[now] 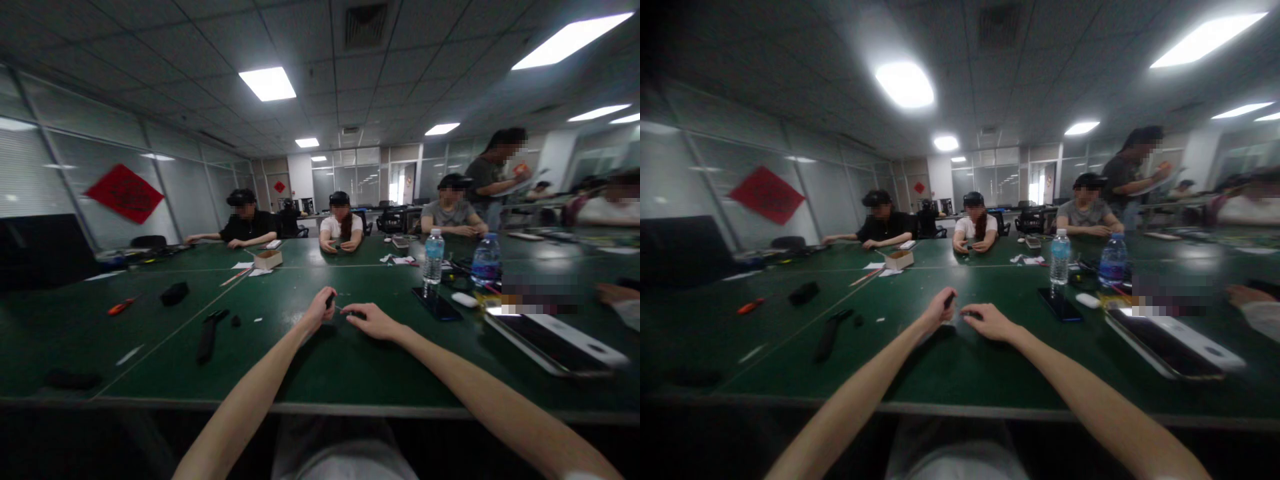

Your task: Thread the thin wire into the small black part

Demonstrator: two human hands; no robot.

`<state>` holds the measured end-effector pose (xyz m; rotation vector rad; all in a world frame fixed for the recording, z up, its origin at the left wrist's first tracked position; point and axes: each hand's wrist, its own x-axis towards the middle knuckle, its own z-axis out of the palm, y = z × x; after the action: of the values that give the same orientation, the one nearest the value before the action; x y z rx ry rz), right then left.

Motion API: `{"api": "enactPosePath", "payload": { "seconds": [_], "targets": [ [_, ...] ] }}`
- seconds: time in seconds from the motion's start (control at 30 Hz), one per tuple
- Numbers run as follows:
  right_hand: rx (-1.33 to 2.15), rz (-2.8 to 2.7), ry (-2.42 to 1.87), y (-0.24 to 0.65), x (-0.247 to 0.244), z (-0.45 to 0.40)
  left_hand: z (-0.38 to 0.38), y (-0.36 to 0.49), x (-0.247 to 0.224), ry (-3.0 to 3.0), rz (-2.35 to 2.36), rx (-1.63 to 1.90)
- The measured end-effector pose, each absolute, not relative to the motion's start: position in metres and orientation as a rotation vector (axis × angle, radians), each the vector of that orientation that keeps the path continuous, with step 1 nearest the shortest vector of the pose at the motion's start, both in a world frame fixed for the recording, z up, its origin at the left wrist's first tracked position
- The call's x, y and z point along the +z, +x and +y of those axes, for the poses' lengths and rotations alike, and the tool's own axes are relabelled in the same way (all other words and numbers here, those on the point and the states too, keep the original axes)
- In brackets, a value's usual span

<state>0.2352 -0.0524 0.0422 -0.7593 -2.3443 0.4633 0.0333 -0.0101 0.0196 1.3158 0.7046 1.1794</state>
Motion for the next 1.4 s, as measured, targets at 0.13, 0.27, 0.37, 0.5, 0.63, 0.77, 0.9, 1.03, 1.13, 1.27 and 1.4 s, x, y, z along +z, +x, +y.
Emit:
{"api": "enactPosePath", "payload": {
  "seconds": [0.13,0.27,0.37,0.5,0.63,0.77,0.9,1.03,1.13,1.27,1.4],
  "targets": [
    [0.473,-2.343,-0.772,0.235,0.042,-0.052,-0.008,0.032,0.018,1.315,0.686,1.193],
    [0.492,-2.333,-0.806,0.235,0.042,-0.054,-0.008,0.032,0.017,1.302,0.679,1.196],
    [0.493,-2.333,-0.796,0.235,0.042,-0.053,-0.008,0.033,0.016,1.296,0.681,1.190],
    [0.482,-2.332,-0.793,0.235,0.041,-0.051,-0.009,0.034,0.016,1.309,0.680,1.194],
    [0.482,-2.352,-0.785,0.236,0.042,-0.052,-0.010,0.035,0.017,1.319,0.731,1.193],
    [0.516,-2.370,-0.845,0.234,0.046,-0.057,-0.012,0.036,0.016,1.349,0.770,1.238],
    [0.552,-2.364,-0.879,0.228,0.047,-0.060,-0.013,0.040,0.014,1.342,0.852,1.321],
    [0.560,-2.278,-0.913,0.218,0.043,-0.062,-0.013,0.045,0.011,1.292,0.975,1.388],
    [0.629,-2.174,-0.996,0.209,0.037,-0.064,-0.012,0.048,0.011,1.264,1.053,1.422],
    [0.744,-2.021,-1.134,0.197,0.026,-0.067,-0.012,0.050,0.011,1.279,1.183,1.443],
    [0.795,-1.930,-1.199,0.188,0.018,-0.069,-0.016,0.051,0.015,1.332,1.316,1.456]
  ]
}}
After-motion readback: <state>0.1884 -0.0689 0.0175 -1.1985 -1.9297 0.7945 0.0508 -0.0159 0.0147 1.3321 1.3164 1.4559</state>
